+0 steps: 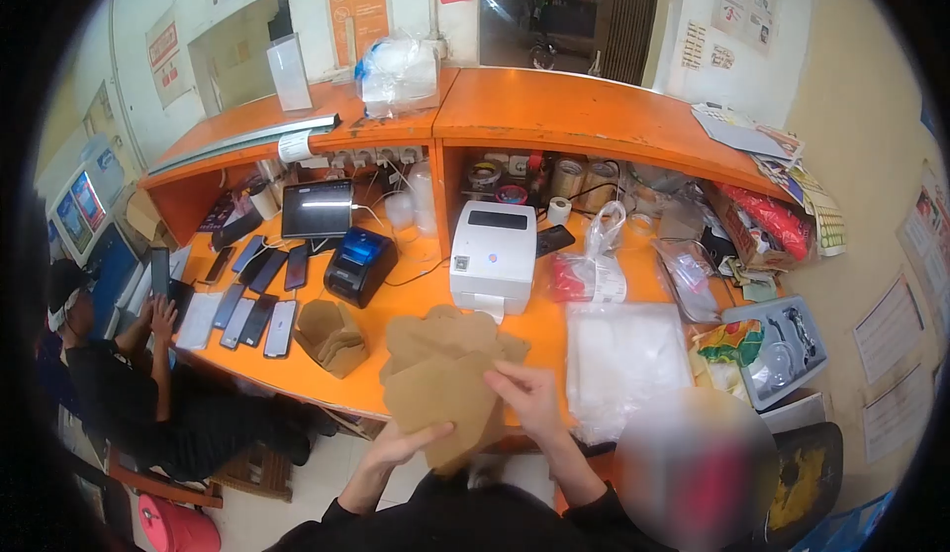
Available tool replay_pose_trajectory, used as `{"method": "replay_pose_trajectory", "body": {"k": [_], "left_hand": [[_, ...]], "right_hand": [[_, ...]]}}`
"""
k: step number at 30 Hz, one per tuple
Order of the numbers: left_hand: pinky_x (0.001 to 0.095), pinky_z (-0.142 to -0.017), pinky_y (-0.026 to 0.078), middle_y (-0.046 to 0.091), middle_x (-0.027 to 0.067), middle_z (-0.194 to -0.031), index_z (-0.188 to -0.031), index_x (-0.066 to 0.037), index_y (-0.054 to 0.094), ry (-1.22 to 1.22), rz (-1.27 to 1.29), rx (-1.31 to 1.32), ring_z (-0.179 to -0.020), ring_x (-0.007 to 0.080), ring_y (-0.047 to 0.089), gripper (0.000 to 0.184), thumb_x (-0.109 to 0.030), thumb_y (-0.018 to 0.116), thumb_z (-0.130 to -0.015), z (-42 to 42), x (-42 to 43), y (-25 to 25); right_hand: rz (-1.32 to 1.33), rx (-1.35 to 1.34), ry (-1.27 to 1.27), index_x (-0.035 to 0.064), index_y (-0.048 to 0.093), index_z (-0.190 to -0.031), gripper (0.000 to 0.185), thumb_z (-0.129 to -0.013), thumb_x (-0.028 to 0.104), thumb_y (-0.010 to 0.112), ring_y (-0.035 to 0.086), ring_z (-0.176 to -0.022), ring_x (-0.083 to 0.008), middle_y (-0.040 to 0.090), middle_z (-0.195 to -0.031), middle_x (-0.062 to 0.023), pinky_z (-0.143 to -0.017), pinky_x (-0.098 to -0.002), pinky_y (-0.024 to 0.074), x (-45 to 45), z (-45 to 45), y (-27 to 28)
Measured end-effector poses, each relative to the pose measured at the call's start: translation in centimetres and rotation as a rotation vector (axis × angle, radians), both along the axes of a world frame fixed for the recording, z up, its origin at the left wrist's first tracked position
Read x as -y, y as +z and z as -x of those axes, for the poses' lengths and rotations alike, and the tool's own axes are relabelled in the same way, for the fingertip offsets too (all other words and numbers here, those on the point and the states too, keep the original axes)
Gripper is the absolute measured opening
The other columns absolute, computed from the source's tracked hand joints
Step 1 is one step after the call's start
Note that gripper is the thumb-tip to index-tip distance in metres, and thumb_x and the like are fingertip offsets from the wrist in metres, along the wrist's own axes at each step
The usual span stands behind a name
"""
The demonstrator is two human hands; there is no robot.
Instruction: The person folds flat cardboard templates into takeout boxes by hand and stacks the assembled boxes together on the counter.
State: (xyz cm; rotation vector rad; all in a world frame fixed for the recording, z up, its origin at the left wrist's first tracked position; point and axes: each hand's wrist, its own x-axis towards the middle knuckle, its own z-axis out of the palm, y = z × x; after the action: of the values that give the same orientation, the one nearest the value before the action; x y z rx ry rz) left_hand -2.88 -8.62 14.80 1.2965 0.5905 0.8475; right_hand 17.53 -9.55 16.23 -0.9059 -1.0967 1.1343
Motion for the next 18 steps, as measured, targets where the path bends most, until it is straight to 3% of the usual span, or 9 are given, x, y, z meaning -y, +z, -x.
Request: {"method": "replay_pose_trajectory", "body": {"k": [3,6,9,12,18], "left_hand": [[0.0297,-0.090,0.041,0.051,0.0082,-0.118,-0.126,-0.001,0.042,0.070,0.433,0.210,-0.108,0.0150,0.048,0.042,-0.012,0.057,-0.089,-0.7,0.9,-0.3],[0.0295,-0.090,0.041,0.051,0.0084,-0.118,-0.126,0.000,0.042,0.168,0.295,0.110,-0.107,0.0155,0.048,0.039,-0.012,0.053,-0.091,-0.7,1.4,-0.2],[0.0293,-0.089,0.041,0.051,0.0085,-0.118,-0.127,-0.001,0.040,0.138,0.096,0.013,-0.107,0.0156,0.048,0.041,-0.012,0.054,-0.090,-0.1,1.6,0.2],[0.0310,-0.090,0.043,0.048,0.0084,-0.121,-0.130,-0.001,0.038,0.127,0.180,-0.009,-0.109,0.0170,0.047,0.046,-0.011,0.056,-0.088,-0.3,1.7,-0.4],[0.0304,-0.088,0.045,0.051,0.0086,-0.119,-0.128,-0.002,0.039,-0.003,0.563,0.097,-0.107,0.0165,0.050,0.046,-0.012,0.058,-0.088,0.0,2.0,0.7]], "right_hand": [[0.051,0.516,-0.193,-0.0043,0.062,-0.104,0.022,-0.084,-0.001,0.055,0.063,-0.087,-0.0140,0.066,-0.099,-0.0107,-0.077,-0.0253,0.0491,1.1,1.3,1.5],[-0.557,0.755,-0.176,0.0001,0.063,-0.106,0.029,-0.078,-0.005,0.058,0.064,-0.093,-0.0200,0.065,-0.105,-0.0126,-0.080,-0.0287,0.0509,0.6,2.0,2.2],[-0.629,0.889,0.003,0.0040,0.064,-0.105,0.035,-0.072,-0.006,0.060,0.063,-0.097,-0.0252,0.063,-0.110,-0.0115,-0.084,-0.0306,0.0508,0.2,1.0,3.4],[-0.675,1.093,0.135,0.0054,0.065,-0.104,0.036,-0.071,-0.007,0.060,0.063,-0.094,-0.0229,0.061,-0.114,-0.0091,-0.080,-0.0283,0.0524,0.3,0.1,4.0],[-0.673,0.915,0.230,0.0068,0.068,-0.098,0.035,-0.066,-0.007,0.059,0.066,-0.081,-0.0173,0.065,-0.107,-0.0073,-0.061,-0.0241,0.0543,-0.1,-1.3,2.9]]}}
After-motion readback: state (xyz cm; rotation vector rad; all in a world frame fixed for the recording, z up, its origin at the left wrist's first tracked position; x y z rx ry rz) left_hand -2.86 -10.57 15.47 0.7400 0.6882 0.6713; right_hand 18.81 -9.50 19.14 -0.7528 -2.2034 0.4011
